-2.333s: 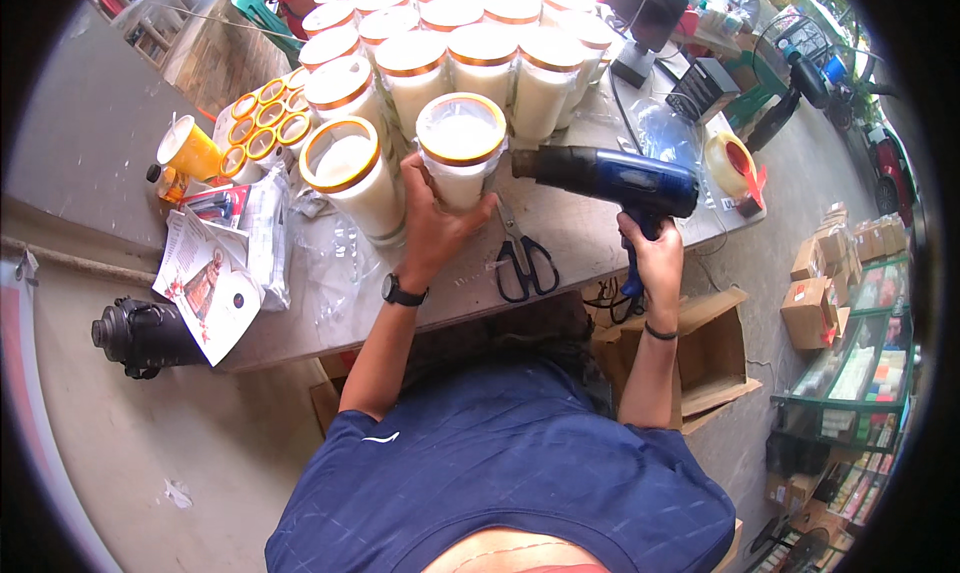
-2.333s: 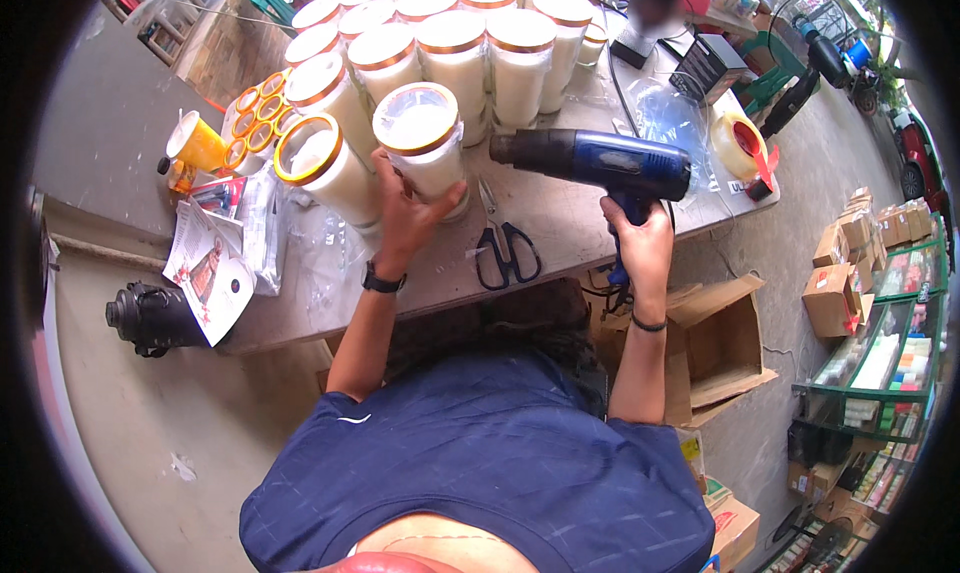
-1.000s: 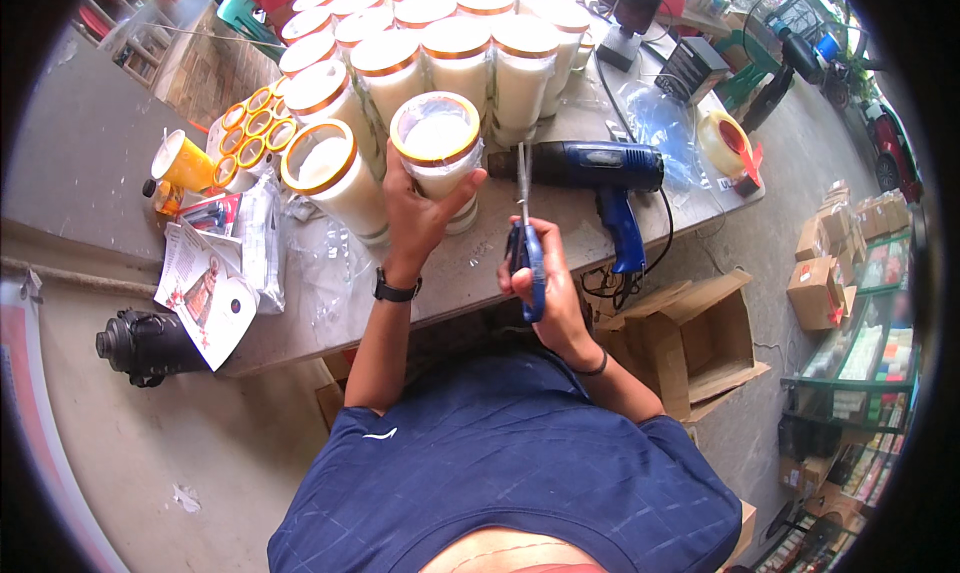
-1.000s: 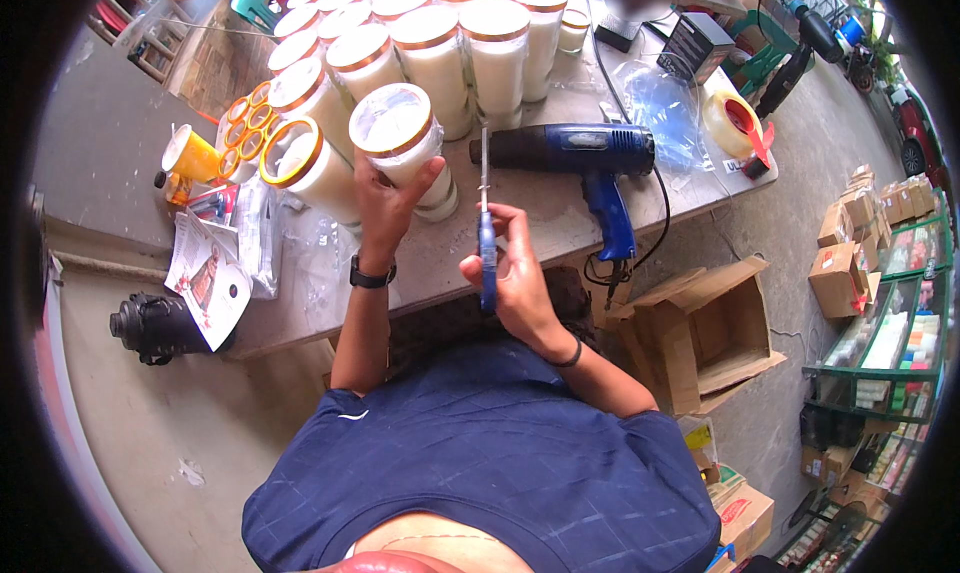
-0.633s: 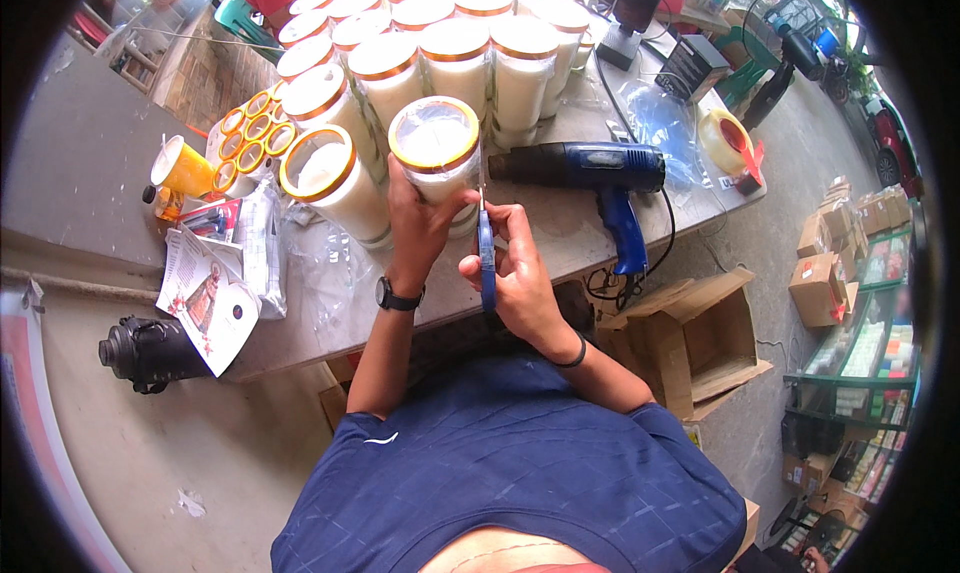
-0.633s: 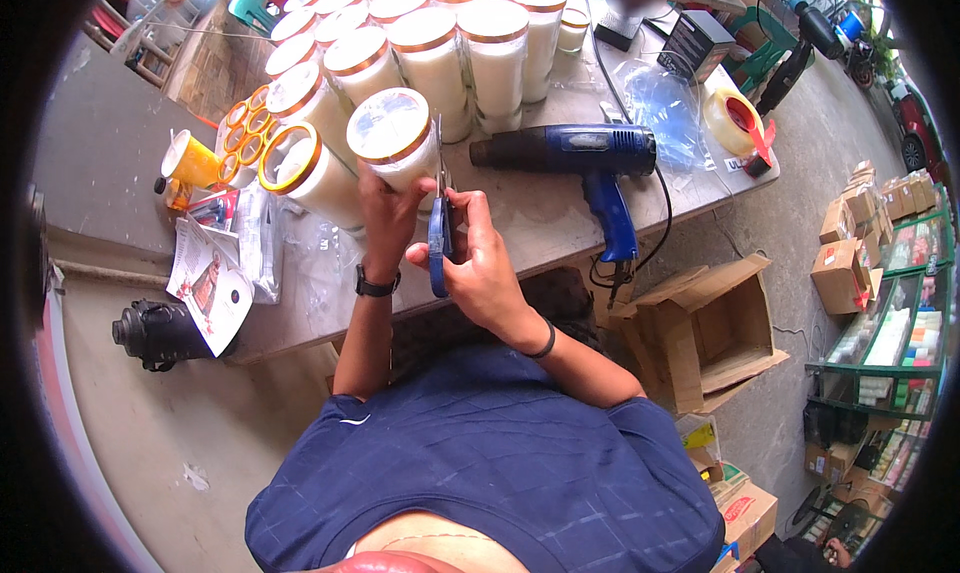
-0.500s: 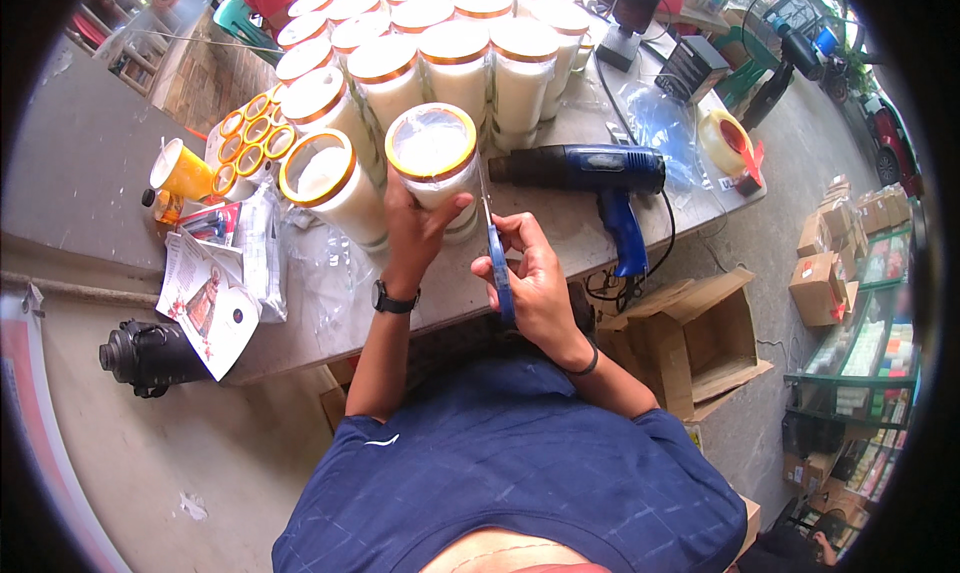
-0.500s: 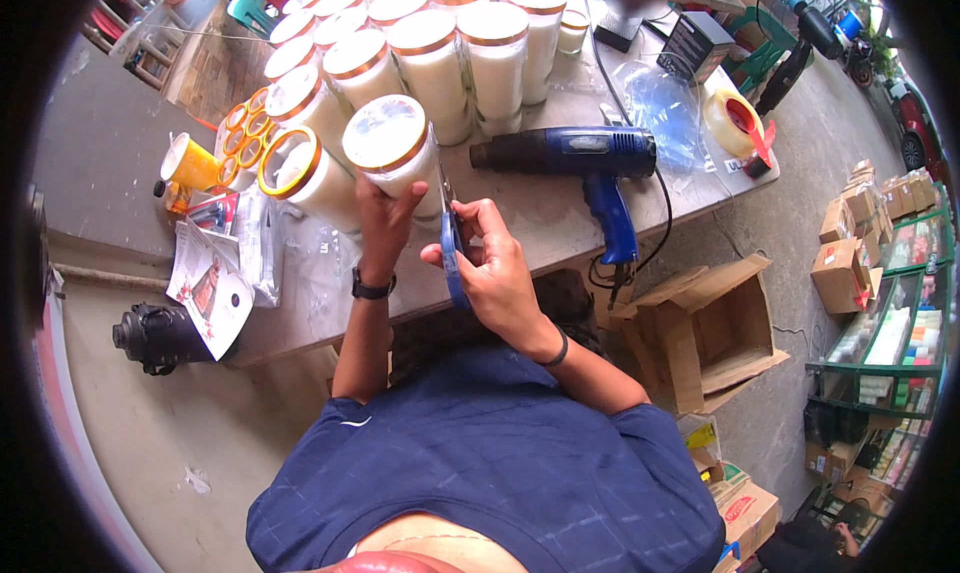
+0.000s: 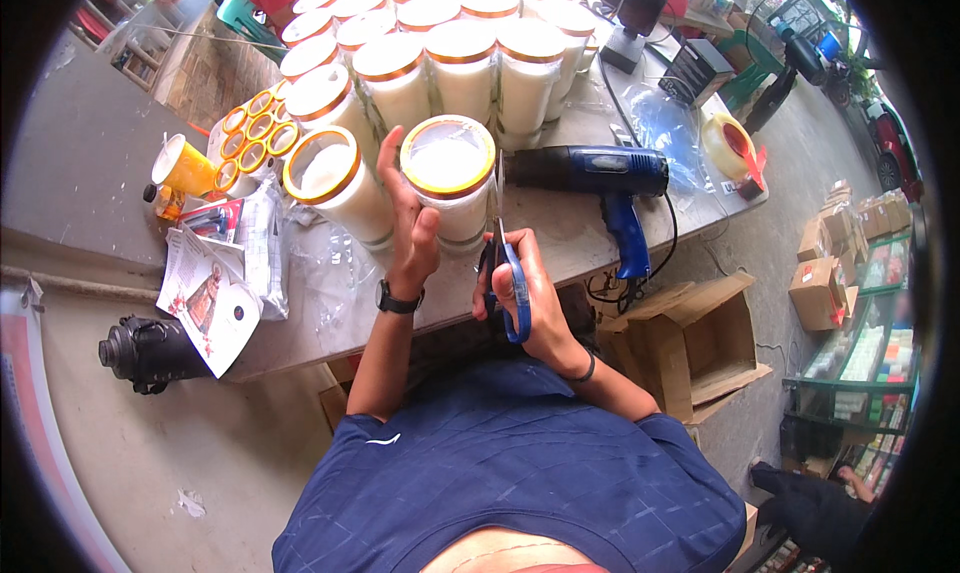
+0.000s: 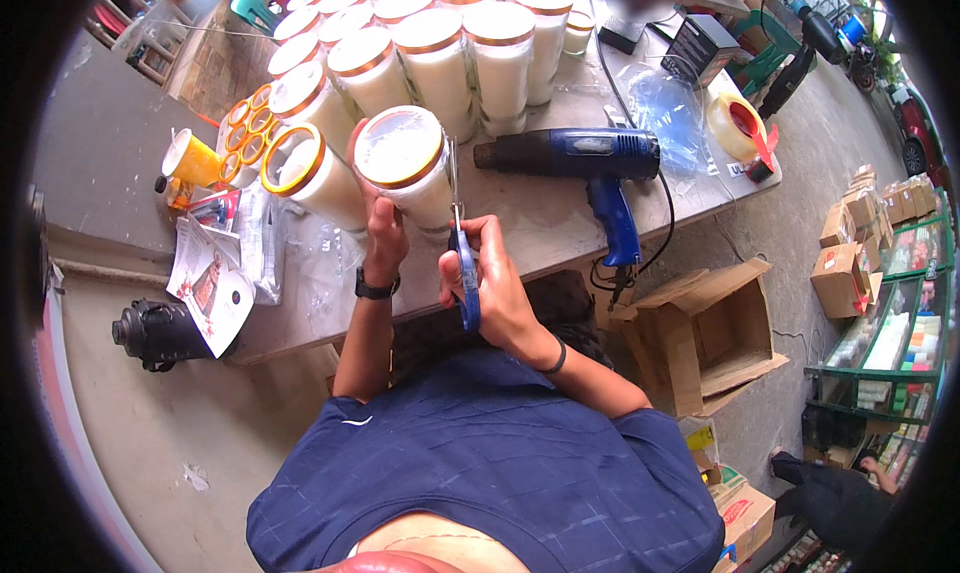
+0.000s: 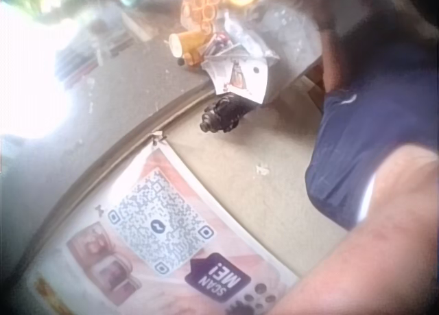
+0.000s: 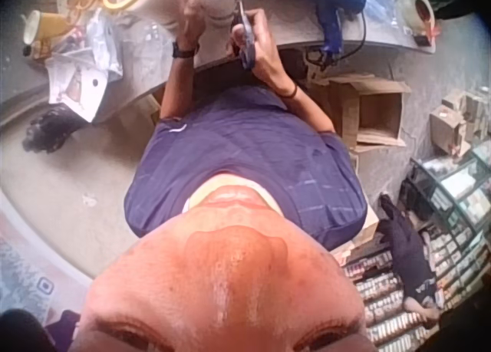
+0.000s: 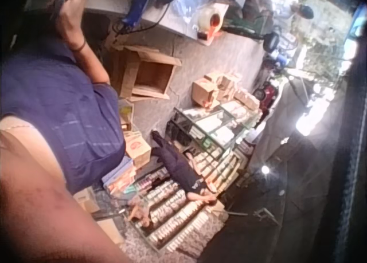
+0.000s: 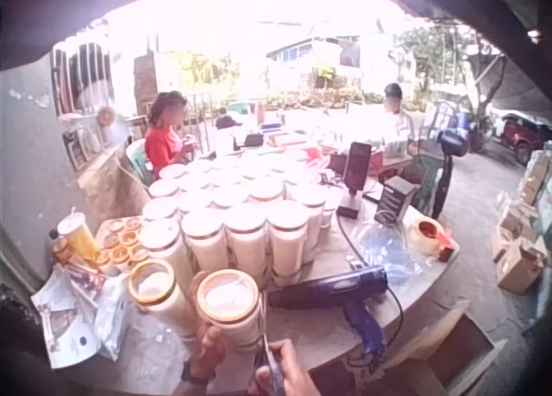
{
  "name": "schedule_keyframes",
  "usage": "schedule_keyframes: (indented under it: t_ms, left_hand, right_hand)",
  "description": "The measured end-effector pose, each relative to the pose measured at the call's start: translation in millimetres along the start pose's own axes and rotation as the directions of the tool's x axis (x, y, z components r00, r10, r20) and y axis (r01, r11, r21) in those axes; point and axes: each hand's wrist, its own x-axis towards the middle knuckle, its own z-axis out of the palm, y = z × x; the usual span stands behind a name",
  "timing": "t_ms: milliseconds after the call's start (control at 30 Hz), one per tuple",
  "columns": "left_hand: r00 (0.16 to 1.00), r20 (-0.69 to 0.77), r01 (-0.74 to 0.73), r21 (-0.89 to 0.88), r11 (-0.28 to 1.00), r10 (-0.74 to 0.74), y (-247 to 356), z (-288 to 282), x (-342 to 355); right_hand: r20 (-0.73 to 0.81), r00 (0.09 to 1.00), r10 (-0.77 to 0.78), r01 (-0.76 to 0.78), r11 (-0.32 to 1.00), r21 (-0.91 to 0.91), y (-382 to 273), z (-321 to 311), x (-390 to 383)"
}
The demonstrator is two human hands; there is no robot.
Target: The person uses a heat gun to shrink-wrap plastic film over the lids of several jars, then trims the excess film with scissors. After sealing, the person places the jars into a cardboard box.
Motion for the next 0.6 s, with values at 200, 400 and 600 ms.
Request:
schedule_keyframes:
  t_ms: [200, 400, 600]
  left_hand:
    - [0.997, -0.029, -0.061, 0.318, 0.946, 0.074, 0.6, 3.5, -8.9]
    - [0.999, -0.04, 0.047, 0.317, 0.947, -0.036, 0.0, -1.1, -11.7]
    - [0.997, -0.001, 0.067, 0.414, 0.908, -0.073, -2.0, -9.7, -13.5]
  right_hand:
    - [-0.018, 1.0, 0.002, -0.003, 0.998, -0.063, -7.6, 7.0, -6.1]
    - [-0.052, 0.999, -0.013, -0.002, 0.96, -0.281, -27.2, 7.2, 4.0]
    - [-0.121, 0.988, 0.098, -0.116, 0.981, -0.158, -45.3, 8.2, -2.7]
